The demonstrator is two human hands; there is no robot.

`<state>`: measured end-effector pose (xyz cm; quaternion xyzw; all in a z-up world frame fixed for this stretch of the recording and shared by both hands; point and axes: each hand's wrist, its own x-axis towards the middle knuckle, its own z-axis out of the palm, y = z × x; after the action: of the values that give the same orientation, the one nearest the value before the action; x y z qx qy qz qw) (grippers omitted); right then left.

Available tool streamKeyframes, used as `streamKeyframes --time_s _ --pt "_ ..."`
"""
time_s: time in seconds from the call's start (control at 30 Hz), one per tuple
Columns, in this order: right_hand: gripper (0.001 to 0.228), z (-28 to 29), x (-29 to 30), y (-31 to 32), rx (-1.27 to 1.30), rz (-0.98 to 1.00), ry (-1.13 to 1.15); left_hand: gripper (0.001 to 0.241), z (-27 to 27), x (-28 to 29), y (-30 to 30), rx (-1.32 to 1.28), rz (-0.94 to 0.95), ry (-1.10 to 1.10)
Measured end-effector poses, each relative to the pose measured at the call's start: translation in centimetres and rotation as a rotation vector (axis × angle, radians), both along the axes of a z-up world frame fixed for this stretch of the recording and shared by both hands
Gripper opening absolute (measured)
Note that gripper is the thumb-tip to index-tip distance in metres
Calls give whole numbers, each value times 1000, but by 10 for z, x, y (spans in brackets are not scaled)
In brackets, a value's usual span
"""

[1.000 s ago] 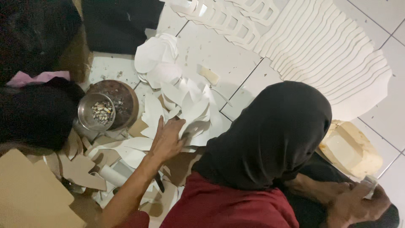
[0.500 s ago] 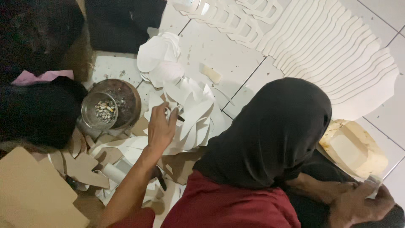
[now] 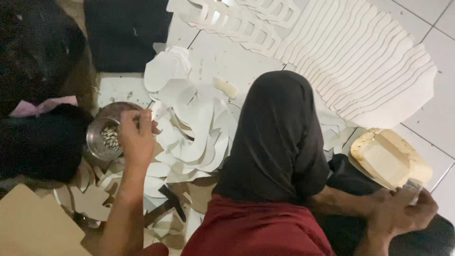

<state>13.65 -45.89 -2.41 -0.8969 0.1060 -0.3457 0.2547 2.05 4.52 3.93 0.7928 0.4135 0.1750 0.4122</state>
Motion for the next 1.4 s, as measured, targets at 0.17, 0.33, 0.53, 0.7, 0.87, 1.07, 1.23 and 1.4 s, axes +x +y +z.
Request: streamKeyframes --time_s 0.17,0.33,0.53,0.7,0.87,1.07,1.23,1.4 --pt "18 -13 32 -19 114 -80 90 12 36 37 -48 -53 -173 -208" --pt "26 34 66 -26 374 -24 579 7 48 96 -109 -549 -287 -571" --pt "29 2 101 -74 81 225 854 24 33 173 -198 -1007 -571 -542" --pt "30 -40 119 -103 21 272 1002 19 -5 209 -275 -1137 -692 -455" --pt "21 -55 128 -106 -78 243 1108 27 -20 220 -332 -1268 -751 -289" --pt "19 -82 132 -111 -231 339 977 20 -21 238 -373 -1060 -915 -155" --pt "23 -1 126 -98 -12 287 841 20 -17 255 -383 -976 -981 -143" --pt "28 17 105 -97 239 247 649 20 -22 264 -395 -999 -1028 -155"
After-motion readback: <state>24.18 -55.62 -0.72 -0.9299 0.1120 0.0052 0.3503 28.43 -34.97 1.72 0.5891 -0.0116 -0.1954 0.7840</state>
